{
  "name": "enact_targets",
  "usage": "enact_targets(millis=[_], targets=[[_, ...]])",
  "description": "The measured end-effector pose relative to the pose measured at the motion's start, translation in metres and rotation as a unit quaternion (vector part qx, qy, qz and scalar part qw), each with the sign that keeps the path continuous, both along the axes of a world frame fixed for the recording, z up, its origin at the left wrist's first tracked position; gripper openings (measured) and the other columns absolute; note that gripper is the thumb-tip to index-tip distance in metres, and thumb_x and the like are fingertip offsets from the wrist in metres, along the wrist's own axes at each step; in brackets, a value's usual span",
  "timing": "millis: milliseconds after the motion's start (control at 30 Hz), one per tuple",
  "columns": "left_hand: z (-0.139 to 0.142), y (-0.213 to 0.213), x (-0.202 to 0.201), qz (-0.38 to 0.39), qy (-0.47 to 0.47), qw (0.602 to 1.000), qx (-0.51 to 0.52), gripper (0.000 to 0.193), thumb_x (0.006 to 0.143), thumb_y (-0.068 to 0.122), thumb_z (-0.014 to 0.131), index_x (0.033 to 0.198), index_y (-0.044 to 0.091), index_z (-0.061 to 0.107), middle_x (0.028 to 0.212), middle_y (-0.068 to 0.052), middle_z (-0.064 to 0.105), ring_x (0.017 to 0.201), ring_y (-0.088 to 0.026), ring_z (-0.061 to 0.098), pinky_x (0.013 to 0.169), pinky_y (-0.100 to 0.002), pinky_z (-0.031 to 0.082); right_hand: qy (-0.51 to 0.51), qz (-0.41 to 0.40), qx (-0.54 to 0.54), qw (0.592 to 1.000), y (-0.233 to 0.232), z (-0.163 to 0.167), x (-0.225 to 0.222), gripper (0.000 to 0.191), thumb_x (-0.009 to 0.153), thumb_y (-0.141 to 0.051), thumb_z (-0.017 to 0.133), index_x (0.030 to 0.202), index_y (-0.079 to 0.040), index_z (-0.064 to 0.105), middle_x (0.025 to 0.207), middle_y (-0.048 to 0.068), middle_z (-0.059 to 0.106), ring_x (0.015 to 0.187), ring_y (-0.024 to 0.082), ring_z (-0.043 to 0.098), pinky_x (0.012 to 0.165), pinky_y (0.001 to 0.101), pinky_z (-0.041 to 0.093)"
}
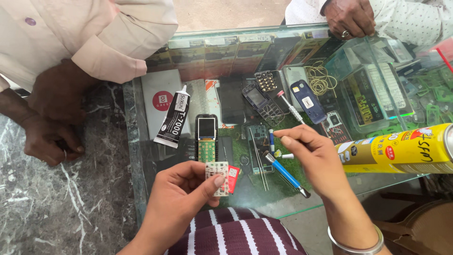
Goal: The person applies adhesive from a glue tube onto a small keypad sticker sheet, spreads it, and presses the sticker onto the keypad of a disassembled feature phone. They then align the keypad, reattach the phone's front cover, and press the keys to seat the assembly.
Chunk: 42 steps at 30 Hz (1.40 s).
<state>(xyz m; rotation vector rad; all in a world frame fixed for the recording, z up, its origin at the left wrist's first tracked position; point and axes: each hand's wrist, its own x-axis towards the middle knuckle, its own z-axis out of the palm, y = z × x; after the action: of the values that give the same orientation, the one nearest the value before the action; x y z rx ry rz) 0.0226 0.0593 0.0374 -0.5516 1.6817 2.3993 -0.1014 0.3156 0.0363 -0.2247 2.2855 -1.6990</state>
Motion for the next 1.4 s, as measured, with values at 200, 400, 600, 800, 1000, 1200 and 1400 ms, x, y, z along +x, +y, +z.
enact_targets(millis=[200, 400, 600, 800, 1000, 1200, 1400], targets=[[0.014, 0.007, -0.005, -0.040, 0.017, 0.999, 0.012, 0.018, 0.085, 0.010, 0.079, 0.095, -0.005, 0.078, 0.075, -0.005, 0.075, 0.060, -0.007, 0.063, 0.055, -0.023, 0.052, -0.249, -0.028, -0.361, 0.898, 0.001, -0.001, 0.010, 0.026, 0.098, -0.012, 0.061, 0.117, 0.006, 0.066, 0.095, 0.008, 0.067, 0.081, 0.014, 0.058, 0.081, 0.0324, 0.049], [0.026, 0.013, -0.008, -0.059, 0.024, 0.998, 0.027, 0.020, 0.085, 0.011, 0.079, 0.098, -0.004, 0.079, 0.074, -0.004, 0.075, 0.059, -0.005, 0.062, 0.054, -0.022, 0.051, -0.307, 0.049, -0.465, 0.829, -0.013, 0.005, 0.032, 0.024, 0.100, -0.011, 0.061, 0.114, 0.008, 0.065, 0.097, 0.009, 0.067, 0.088, 0.016, 0.060, 0.082, 0.0331, 0.047], [0.033, 0.012, -0.006, -0.067, 0.036, 0.997, 0.011, 0.021, 0.085, 0.012, 0.080, 0.097, -0.004, 0.079, 0.074, -0.001, 0.074, 0.061, -0.003, 0.061, 0.055, -0.020, 0.051, -0.229, 0.063, -0.400, 0.885, -0.025, 0.013, 0.047, 0.023, 0.101, -0.008, 0.062, 0.116, 0.009, 0.069, 0.109, 0.012, 0.062, 0.095, 0.020, 0.057, 0.087, 0.0346, 0.046], [0.040, 0.013, -0.001, -0.069, 0.053, 0.996, -0.010, 0.019, 0.085, 0.012, 0.080, 0.096, -0.003, 0.080, 0.071, 0.003, 0.070, 0.060, 0.000, 0.055, 0.051, -0.020, 0.044, -0.017, 0.136, -0.221, 0.966, -0.034, 0.030, 0.058, 0.021, 0.102, -0.008, 0.060, 0.114, 0.005, 0.072, 0.124, 0.013, 0.060, 0.117, 0.020, 0.057, 0.104, 0.0332, 0.044], [0.046, 0.012, 0.002, -0.073, 0.049, 0.996, -0.017, 0.016, 0.085, 0.011, 0.079, 0.094, -0.002, 0.080, 0.068, 0.005, 0.066, 0.058, 0.000, 0.052, 0.048, -0.020, 0.041, 0.058, 0.158, -0.124, 0.978, -0.044, 0.040, 0.063, 0.018, 0.100, -0.005, 0.062, 0.110, 0.002, 0.075, 0.117, 0.012, 0.065, 0.110, 0.020, 0.062, 0.097, 0.0327, 0.049], [0.047, 0.012, 0.004, -0.081, 0.052, 0.995, -0.026, 0.016, 0.085, 0.012, 0.079, 0.092, -0.002, 0.080, 0.066, 0.005, 0.065, 0.057, 0.000, 0.052, 0.048, -0.020, 0.042, 0.058, 0.155, -0.104, 0.981, -0.047, 0.038, 0.063, 0.018, 0.099, -0.005, 0.063, 0.109, 0.002, 0.076, 0.111, 0.011, 0.066, 0.104, 0.018, 0.064, 0.091, 0.0298, 0.051], [0.050, 0.011, 0.004, -0.095, 0.041, 0.994, -0.029, 0.016, 0.085, 0.014, 0.079, 0.089, -0.002, 0.079, 0.065, 0.006, 0.062, 0.056, 0.000, 0.051, 0.048, -0.021, 0.041, 0.060, 0.160, -0.098, 0.980, -0.047, 0.038, 0.064, 0.017, 0.099, -0.004, 0.063, 0.108, 0.001, 0.076, 0.110, 0.010, 0.067, 0.102, 0.018, 0.065, 0.089, 0.0290, 0.051]])
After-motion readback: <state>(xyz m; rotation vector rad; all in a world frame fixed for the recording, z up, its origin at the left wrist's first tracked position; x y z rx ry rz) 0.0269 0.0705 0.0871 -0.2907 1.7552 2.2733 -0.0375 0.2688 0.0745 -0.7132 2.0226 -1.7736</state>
